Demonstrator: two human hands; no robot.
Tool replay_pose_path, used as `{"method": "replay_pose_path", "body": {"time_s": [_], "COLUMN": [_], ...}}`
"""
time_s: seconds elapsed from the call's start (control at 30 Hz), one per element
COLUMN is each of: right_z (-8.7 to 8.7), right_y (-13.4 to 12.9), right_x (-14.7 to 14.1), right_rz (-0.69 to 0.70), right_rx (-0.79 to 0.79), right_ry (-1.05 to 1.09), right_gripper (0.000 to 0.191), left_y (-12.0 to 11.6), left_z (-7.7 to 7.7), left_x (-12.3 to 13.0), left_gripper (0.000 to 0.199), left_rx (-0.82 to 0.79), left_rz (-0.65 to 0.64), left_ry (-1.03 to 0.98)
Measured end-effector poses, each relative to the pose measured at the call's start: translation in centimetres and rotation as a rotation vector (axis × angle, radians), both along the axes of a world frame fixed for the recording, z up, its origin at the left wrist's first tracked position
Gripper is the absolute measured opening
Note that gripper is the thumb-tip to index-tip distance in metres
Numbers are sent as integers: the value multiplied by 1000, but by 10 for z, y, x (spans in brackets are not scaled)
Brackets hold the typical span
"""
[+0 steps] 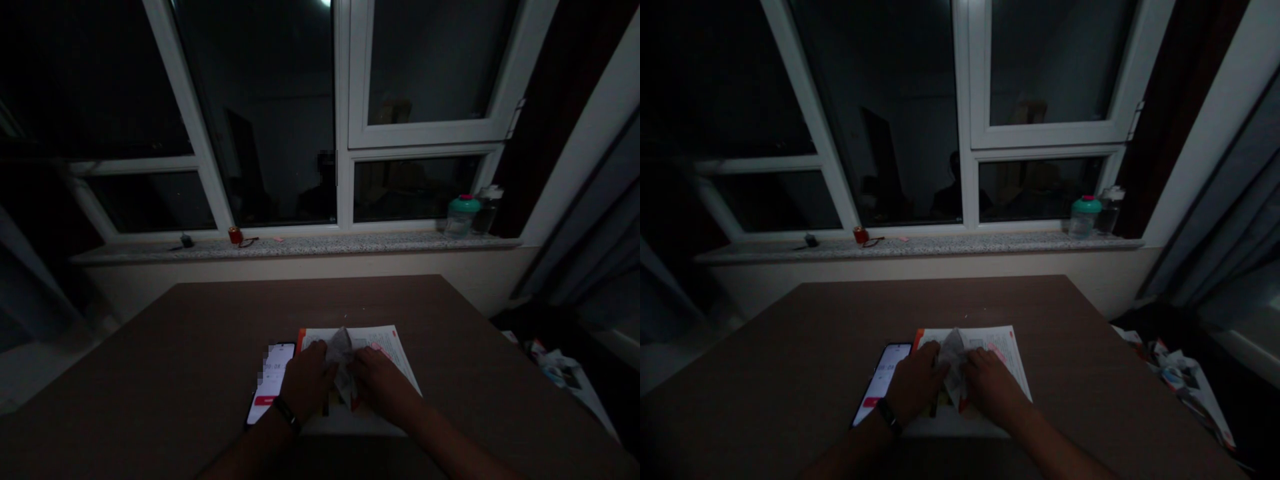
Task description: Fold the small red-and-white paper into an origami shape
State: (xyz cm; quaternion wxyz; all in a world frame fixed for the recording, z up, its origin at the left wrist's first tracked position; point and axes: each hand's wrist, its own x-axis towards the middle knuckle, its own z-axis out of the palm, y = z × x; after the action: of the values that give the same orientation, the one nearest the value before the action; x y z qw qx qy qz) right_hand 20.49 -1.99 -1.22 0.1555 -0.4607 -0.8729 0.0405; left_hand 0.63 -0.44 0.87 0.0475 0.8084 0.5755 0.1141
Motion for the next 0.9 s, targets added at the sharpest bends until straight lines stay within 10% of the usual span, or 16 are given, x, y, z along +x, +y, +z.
{"method": "replay_pose_path", "body": {"time_s": [0.9], "right_z": [2], "right_y": [5], "right_x": [13], "right_rz": [10], "right_rx": [-89], "right_ry": [217], "right_gripper": [48], "left_y": [-10], "left_z": [-5], "left_x": [3], "left_gripper": [53], "left_rx": [-32], "left_rz": [-404], "left_ry": [-154]}}
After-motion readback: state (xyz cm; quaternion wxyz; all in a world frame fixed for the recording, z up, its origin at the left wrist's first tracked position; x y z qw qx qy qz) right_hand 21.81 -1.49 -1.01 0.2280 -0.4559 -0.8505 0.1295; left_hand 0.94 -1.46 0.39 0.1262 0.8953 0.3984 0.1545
